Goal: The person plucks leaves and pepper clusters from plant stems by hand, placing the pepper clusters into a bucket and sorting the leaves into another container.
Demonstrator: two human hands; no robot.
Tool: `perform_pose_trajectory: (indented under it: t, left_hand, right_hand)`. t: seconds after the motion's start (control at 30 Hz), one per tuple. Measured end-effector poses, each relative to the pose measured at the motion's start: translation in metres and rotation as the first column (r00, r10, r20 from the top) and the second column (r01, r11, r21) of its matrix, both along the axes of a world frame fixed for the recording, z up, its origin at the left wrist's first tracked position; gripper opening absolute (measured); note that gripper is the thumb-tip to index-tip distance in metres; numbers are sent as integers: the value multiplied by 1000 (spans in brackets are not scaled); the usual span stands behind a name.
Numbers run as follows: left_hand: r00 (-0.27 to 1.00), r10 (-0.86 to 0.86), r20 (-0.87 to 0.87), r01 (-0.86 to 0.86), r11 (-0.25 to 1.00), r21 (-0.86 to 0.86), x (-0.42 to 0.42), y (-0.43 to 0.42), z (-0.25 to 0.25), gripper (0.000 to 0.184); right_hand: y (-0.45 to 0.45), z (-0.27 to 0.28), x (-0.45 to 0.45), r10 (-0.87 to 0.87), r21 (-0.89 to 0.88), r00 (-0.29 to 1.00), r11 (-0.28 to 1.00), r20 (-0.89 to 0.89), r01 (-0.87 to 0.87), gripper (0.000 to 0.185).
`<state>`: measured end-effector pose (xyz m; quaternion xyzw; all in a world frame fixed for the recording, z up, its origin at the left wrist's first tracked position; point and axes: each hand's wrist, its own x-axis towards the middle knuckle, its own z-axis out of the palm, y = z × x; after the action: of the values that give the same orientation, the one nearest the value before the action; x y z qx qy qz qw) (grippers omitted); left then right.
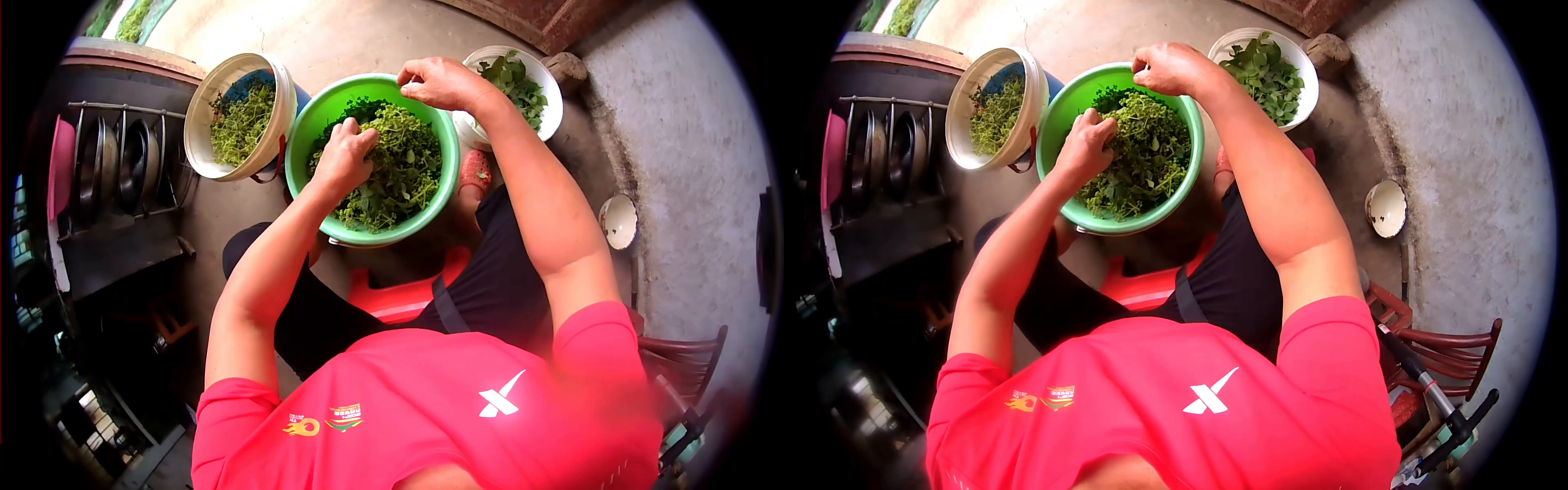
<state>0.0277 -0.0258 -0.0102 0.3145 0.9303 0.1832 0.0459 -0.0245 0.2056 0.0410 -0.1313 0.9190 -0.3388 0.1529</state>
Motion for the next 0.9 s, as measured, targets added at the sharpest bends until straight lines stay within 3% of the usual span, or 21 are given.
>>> perform_pose_trajectory:
  t: [0.33,0.5,0.63,0.7,0.83,0.9]
  left_hand:
    - [996,-77,-33,78,996,32,43,-11,57,24]
    - [997,-75,-7,75,996,-40,62,-19,41,24]
    - [996,-85,32,85,996,2,58,-21,33,24]
    - [978,48,204,-81,985,155,55,-23,31,26]
    - [924,316,215,-361,905,226,47,-27,15,34]
    - [913,373,166,-400,898,182,44,-29,11,43]
  right_hand:
    - [-6,-11,1,57,52,998,997,2,-57,29]
    - [-19,-14,8,165,129,986,977,33,-168,32]
    - [-37,-22,18,286,112,943,945,170,-307,51]
    - [-43,-25,27,301,88,940,944,160,-317,50]
    - [-45,-39,23,255,114,960,957,116,-268,32]
    - [-44,-44,20,198,95,976,974,94,-207,21]
